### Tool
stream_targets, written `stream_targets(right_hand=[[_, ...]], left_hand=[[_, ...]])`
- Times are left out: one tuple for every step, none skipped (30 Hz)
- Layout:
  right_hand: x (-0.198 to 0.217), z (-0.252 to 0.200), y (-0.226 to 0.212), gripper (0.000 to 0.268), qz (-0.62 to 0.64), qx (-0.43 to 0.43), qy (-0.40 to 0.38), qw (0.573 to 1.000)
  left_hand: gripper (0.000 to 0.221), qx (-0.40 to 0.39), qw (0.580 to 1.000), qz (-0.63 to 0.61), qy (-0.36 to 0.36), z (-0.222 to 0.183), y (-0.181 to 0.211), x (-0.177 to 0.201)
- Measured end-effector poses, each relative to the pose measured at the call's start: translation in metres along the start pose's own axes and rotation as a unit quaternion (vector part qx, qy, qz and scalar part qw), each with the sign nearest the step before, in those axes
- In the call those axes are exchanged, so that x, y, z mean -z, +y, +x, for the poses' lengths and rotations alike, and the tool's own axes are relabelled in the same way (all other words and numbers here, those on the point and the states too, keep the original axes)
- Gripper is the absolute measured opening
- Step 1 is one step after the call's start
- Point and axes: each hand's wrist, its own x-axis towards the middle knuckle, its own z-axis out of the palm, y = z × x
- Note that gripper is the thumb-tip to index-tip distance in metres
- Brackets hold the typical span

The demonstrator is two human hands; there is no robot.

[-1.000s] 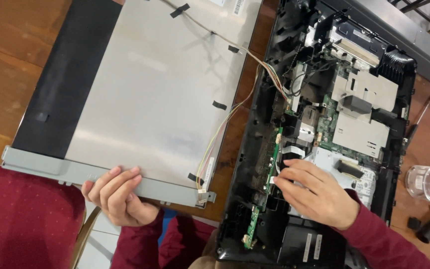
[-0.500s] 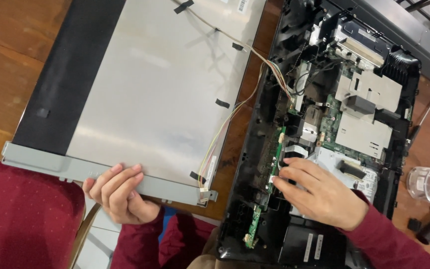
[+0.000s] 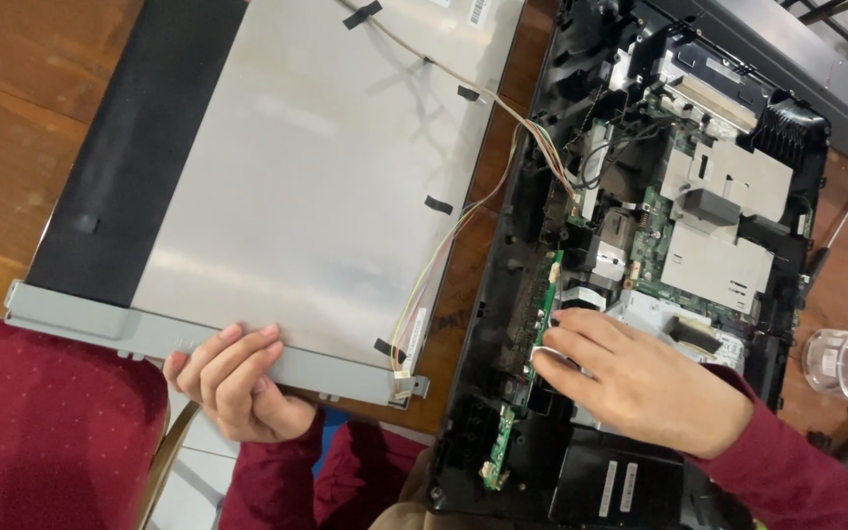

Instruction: Removing a hard drive from an all-in-one computer by unscrewing the mounting bracket and pulling the drive from its connector.

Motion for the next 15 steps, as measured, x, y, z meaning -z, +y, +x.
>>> stream_targets(right_hand=[[-0.001, -0.001, 0.001, 0.026, 0.000, 0.003, -0.011, 1.000], [0.000, 0.000, 0.000, 0.026, 0.000, 0.003, -0.011, 1.000], [0.000, 0.000, 0.000, 0.025, 0.000, 0.004, -0.010, 1.000], [0.000, 0.001, 0.000, 0.024, 0.000, 0.004, -0.008, 1.000], [-0.001, 0.001, -0.001, 0.024, 0.000, 0.003, -0.008, 1.000], [-0.002, 0.001, 0.000, 0.024, 0.000, 0.000, -0.006, 1.000], [-0.003, 0.002, -0.001, 0.024, 0.000, -0.003, -0.003, 1.000], [-0.004, 0.003, 0.000, 0.024, 0.000, -0.002, -0.003, 1.000], [-0.005, 0.003, 0.000, 0.021, 0.008, -0.003, 0.004, 1.000], [-0.005, 0.004, 0.000, 0.019, 0.015, -0.004, 0.010, 1.000], [-0.007, 0.004, 0.000, 0.019, 0.015, -0.004, 0.010, 1.000], [-0.008, 0.004, 0.001, 0.019, 0.021, -0.001, 0.014, 1.000], [-0.009, 0.003, 0.001, 0.019, 0.027, 0.001, 0.018, 0.999], [-0.010, 0.003, 0.001, 0.019, 0.027, 0.001, 0.018, 0.999], [-0.011, 0.002, 0.001, 0.019, 0.027, -0.001, 0.021, 0.999]], left_hand=[[0.029, 0.000, 1.000, 0.001, 0.000, 0.000, 0.001, 0.000], [0.029, 0.000, 1.000, 0.001, -0.001, 0.000, 0.000, -0.001], [0.029, 0.000, 1.000, 0.000, 0.002, 0.000, 0.000, -0.001], [0.028, -0.001, 1.000, -0.001, 0.005, 0.000, 0.000, -0.001], [0.028, -0.001, 1.000, -0.001, 0.005, -0.001, 0.000, -0.001], [0.029, -0.002, 1.000, -0.003, 0.004, -0.001, -0.001, -0.001], [0.029, -0.003, 1.000, -0.004, 0.003, -0.001, -0.001, 0.000], [0.029, -0.003, 1.000, -0.003, 0.003, -0.001, -0.001, -0.001], [0.029, -0.001, 1.000, -0.002, 0.004, 0.000, 0.000, -0.001], [0.030, 0.000, 1.000, -0.001, 0.005, 0.000, 0.000, -0.001], [0.030, 0.000, 1.000, 0.000, 0.005, 0.000, 0.001, 0.000], [0.030, -0.001, 1.000, 0.001, 0.001, 0.000, 0.001, 0.000], [0.030, -0.002, 1.000, 0.002, -0.002, 0.001, 0.001, 0.000], [0.030, -0.002, 1.000, 0.002, -0.002, 0.001, 0.001, 0.000], [0.030, -0.003, 1.000, 0.002, -0.002, 0.000, 0.001, 0.001]])
